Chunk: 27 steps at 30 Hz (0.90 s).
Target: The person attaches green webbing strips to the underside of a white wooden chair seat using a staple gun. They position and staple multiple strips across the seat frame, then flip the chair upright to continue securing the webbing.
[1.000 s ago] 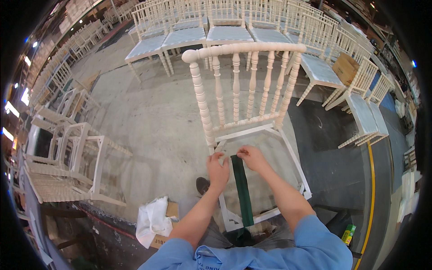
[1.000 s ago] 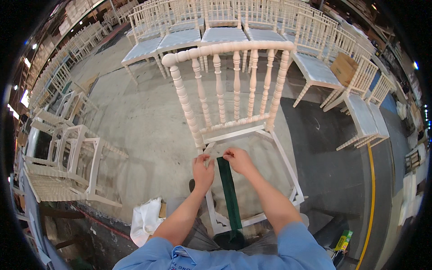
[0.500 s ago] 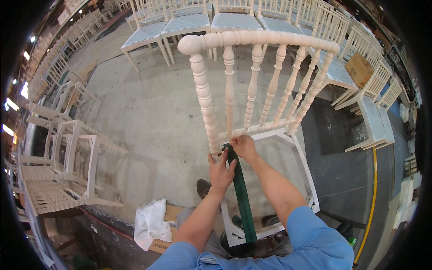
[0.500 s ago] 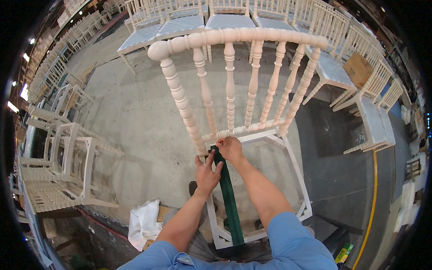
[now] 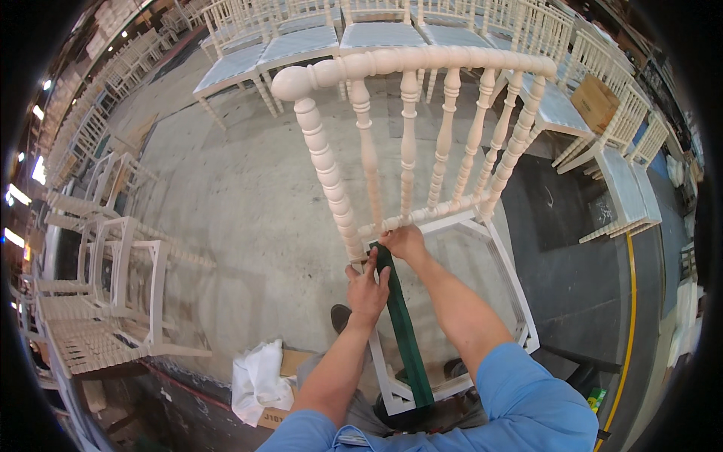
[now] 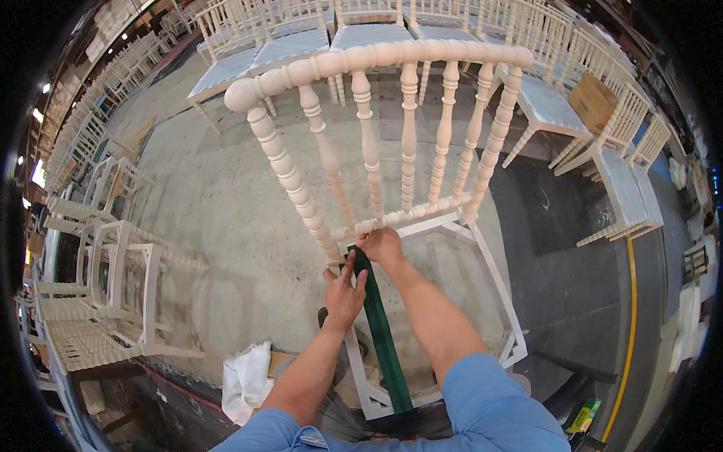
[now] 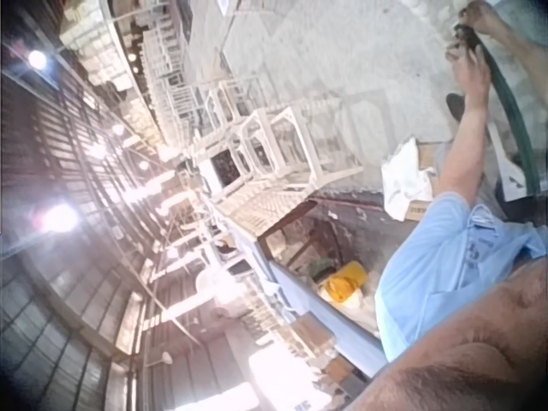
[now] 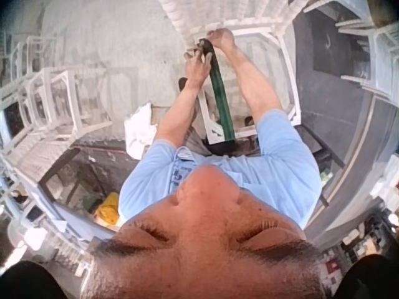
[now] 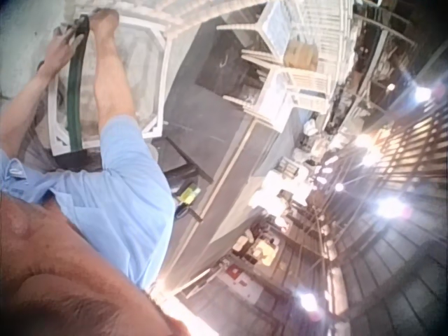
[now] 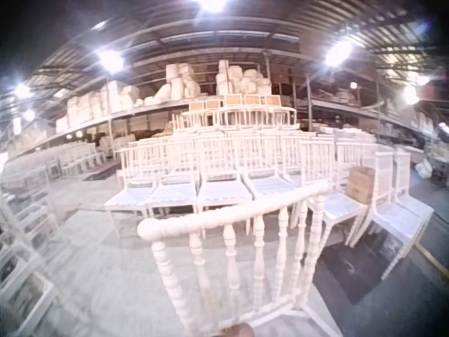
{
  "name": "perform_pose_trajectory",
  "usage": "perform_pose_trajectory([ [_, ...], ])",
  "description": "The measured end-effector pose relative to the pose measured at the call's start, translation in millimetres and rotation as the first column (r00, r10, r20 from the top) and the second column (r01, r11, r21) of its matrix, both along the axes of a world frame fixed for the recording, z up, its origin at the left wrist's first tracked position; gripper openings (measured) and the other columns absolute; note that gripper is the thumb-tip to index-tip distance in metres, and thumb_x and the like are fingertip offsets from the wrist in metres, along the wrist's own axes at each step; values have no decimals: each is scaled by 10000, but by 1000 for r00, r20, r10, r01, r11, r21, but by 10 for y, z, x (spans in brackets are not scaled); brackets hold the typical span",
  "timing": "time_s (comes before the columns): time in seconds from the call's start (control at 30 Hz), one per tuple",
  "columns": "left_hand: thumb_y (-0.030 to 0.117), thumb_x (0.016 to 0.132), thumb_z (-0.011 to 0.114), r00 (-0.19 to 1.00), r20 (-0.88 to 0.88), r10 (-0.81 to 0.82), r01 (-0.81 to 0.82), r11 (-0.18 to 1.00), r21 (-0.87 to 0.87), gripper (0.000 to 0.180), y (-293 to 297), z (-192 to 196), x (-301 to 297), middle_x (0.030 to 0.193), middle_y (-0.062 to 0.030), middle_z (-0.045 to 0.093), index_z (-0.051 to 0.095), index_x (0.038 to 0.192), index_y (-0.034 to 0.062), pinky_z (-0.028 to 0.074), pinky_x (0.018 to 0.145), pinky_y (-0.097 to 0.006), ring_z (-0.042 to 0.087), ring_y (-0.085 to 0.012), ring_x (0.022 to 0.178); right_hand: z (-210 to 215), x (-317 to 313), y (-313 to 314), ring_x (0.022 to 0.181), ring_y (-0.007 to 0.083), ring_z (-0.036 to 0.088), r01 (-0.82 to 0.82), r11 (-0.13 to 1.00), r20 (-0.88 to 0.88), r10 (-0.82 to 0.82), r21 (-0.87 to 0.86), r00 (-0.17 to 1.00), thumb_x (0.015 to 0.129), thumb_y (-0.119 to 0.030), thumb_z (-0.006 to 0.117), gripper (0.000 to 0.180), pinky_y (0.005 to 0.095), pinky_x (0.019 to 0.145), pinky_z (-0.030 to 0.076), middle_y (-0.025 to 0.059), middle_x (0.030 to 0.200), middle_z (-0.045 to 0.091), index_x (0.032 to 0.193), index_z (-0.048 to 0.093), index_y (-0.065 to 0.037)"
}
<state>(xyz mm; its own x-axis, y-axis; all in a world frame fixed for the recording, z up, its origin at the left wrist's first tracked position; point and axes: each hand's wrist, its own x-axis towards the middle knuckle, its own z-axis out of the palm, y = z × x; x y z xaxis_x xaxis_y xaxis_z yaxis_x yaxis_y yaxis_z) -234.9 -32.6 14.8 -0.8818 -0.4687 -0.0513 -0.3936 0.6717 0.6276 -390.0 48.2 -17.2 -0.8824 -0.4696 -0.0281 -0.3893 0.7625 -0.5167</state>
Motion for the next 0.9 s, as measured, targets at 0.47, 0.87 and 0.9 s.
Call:
perform_pose_trajectory([
  [0.47,345,961,567,952,-142,-272,269,962,-41,592,-90,-309,-140,1442,-108,526,409,1513,201,378,1093,-464,456,-366,1339,394,498,376,921,297,704,415,791,301,-304,-448,904,856,-292,690,320,413,862,543,160,953,728,1098,699,-83],
  [0.87,468,1042,386,957,139,-256,290,882,-371,564,145,-179,-90,1489,-68,497,234,1571,347,485,910,-496,587,-443,1080,1620,3973,4250,880,191,685,965,167,241,-946,-204,215,920,-192,674,166,342,790,541,99,975,721,1014,724,-65],
  [0.9,473,1038,392,963,156,-220,264,885,-383,569,55,-175,-88,1480,-70,507,237,1570,349,490,904,-495,588,-442,1079,1678,4172,4523,853,225,687,978,160,10,-987,-131,162,918,-223,649,192,366,771,541,122,946,716,1000,719,-64],
])
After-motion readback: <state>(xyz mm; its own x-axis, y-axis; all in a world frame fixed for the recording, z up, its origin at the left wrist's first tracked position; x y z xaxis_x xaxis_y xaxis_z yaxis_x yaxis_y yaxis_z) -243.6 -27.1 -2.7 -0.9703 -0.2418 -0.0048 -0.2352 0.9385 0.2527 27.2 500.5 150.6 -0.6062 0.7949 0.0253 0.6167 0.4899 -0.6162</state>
